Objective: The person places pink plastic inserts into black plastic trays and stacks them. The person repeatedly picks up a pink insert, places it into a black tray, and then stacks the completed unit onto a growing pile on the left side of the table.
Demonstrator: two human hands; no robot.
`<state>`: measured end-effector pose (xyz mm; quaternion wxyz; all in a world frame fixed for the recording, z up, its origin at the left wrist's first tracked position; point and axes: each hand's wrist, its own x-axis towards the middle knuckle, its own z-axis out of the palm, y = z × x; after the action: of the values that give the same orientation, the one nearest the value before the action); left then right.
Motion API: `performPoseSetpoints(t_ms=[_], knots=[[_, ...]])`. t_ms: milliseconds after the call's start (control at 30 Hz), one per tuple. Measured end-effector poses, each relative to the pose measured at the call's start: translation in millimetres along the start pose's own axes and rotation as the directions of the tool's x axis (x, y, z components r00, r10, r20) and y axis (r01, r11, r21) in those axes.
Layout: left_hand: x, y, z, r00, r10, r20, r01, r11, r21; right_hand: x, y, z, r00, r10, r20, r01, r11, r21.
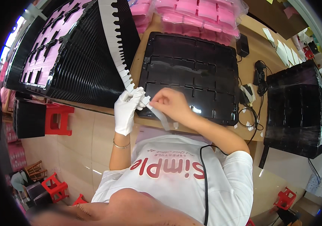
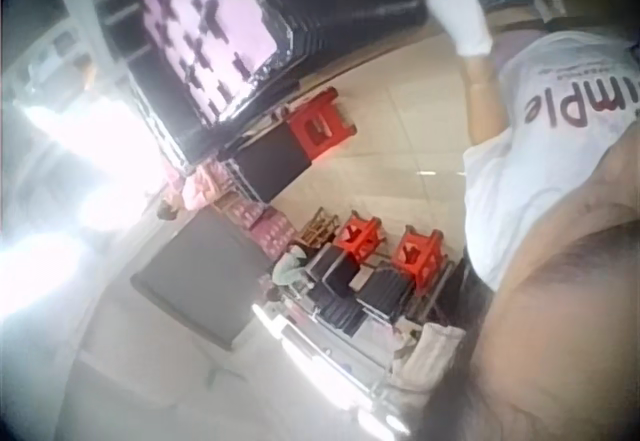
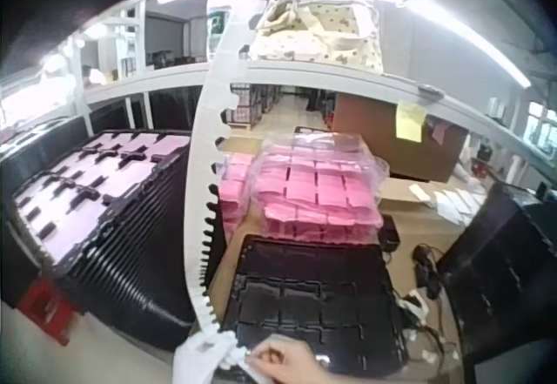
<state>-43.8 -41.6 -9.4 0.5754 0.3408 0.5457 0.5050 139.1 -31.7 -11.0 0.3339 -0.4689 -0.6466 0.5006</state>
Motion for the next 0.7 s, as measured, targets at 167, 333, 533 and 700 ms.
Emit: performPoseSetpoints(t_ms=[167,333,533,700], knots=[[-6,-3,-6,0.997,-0.004,-0.075,0.006,1.0,0.022,-10,-3,8,0.847,-0.532,-0.021,0.517,0.832,-0.203],[-9,-12,-35,0.995,0.005,-0.096,0.001,0.998,0.068,23,0,-7,0.984,-0.135,0.116,0.157,0.966,-0.208],[-12,-16,-35,0.998,-0.029,-0.055,0.032,0.998,0.062,35,8,10,0.974,-0.209,0.084,0.22,0.804,-0.552],[-11,-14,-35,0.998,-0.063,-0.014,0.064,0.995,0.074,35,11,12,0.989,-0.145,0.011,0.124,0.798,-0.59]])
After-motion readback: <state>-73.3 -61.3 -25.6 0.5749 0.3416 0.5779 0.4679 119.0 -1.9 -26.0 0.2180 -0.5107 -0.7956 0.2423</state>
